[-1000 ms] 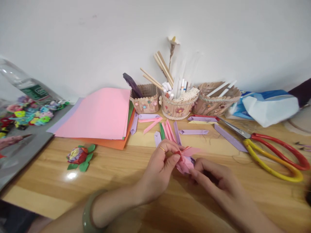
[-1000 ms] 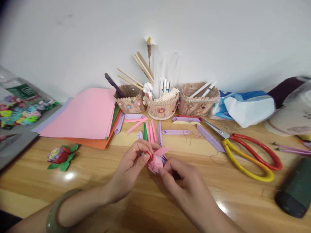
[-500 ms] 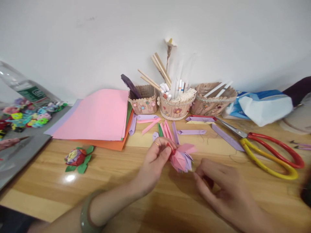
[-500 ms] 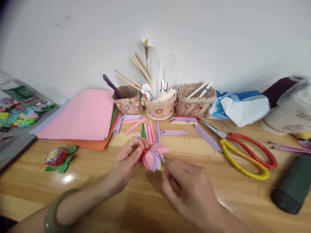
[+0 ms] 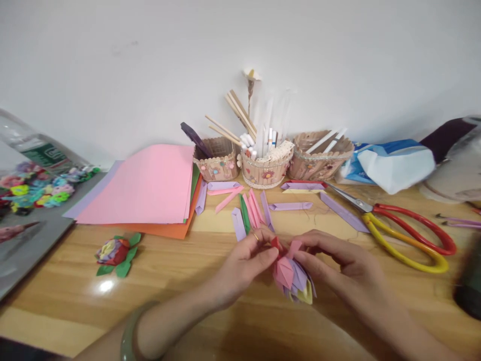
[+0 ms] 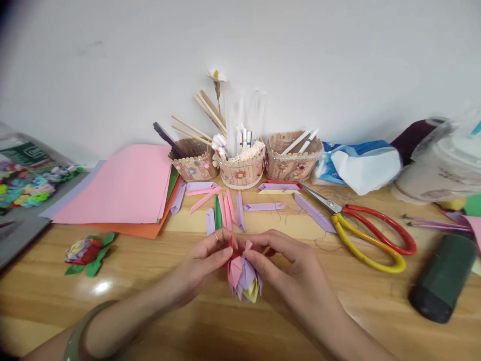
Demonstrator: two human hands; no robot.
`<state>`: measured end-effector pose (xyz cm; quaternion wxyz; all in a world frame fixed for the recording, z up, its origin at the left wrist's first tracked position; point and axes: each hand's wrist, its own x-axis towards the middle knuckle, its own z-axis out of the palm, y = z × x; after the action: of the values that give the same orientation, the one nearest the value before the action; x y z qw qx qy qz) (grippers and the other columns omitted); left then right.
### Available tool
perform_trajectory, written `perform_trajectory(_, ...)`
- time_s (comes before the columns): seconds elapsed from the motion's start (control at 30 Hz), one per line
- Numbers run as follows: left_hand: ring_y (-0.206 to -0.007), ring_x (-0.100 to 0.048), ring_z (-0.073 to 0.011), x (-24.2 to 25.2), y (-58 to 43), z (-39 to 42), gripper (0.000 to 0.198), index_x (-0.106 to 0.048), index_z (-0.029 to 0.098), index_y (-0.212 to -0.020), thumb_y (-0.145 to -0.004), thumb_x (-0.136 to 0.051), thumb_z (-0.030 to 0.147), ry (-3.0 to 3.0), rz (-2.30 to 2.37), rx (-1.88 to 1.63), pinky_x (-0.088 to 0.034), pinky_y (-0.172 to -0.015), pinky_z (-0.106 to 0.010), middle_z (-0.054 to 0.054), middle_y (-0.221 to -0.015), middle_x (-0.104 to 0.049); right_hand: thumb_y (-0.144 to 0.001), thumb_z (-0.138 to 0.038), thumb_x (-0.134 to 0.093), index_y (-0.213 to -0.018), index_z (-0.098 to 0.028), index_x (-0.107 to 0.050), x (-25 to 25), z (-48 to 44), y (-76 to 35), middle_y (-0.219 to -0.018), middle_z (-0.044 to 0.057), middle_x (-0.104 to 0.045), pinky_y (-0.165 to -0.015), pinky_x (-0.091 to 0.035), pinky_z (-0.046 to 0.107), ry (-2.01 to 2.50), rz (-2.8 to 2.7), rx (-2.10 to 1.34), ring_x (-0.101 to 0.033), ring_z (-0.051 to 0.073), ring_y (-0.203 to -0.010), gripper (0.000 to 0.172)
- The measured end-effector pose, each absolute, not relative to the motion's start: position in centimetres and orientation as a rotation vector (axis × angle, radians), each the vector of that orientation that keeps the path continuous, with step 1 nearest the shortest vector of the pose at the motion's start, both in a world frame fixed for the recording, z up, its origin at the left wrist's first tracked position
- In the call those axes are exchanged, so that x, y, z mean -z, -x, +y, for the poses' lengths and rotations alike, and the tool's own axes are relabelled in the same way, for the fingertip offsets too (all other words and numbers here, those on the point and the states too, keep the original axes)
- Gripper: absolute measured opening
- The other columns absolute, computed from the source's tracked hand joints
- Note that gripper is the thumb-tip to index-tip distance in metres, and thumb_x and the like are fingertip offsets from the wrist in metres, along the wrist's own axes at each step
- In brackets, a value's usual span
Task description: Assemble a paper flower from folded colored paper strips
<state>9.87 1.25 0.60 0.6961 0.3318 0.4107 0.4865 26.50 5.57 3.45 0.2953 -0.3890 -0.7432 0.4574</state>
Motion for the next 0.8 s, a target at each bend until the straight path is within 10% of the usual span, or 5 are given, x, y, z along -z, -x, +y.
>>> perform_trajectory(0.47, -0.091, -0.061, -0.0207, -2.4, -10.3, 0.5, 0.018, -0.071, 0.016, -0.090, -0.074, -0.064, 0.021, -1.209, 1.175, -1.167, -0.045, -0.088, -0.036, -0.009, -0.092, -0.071, -0.082, -0.015, -0.056, -0.092, -0.019, -0.064, -3.0, 4.7, -26.9, -0.078, 0.007, -0.069, -0.057, -0.053, 0.026, 0.724, -2.209, -0.305, -0.064, 0.016, -0.067, 0.014)
perform_trajectory(0.8, -0.061, -0.061, -0.0143, -1.5, -10.4, 0.6, 0.024, -0.070, 0.017, -0.090, -0.072, -0.067, 0.032, -0.929, 1.062, -1.126, -0.051, -0.066, -0.030, -0.004, -0.069, -0.068, -0.082, -0.021, -0.058, -0.080, -0.022, -0.065, -3.4, 4.9, -26.9, -0.067, 0.000, -0.068, -0.051, -0.048, 0.022, 0.904, -2.181, -0.581, -0.062, 0.012, -0.057, 0.008)
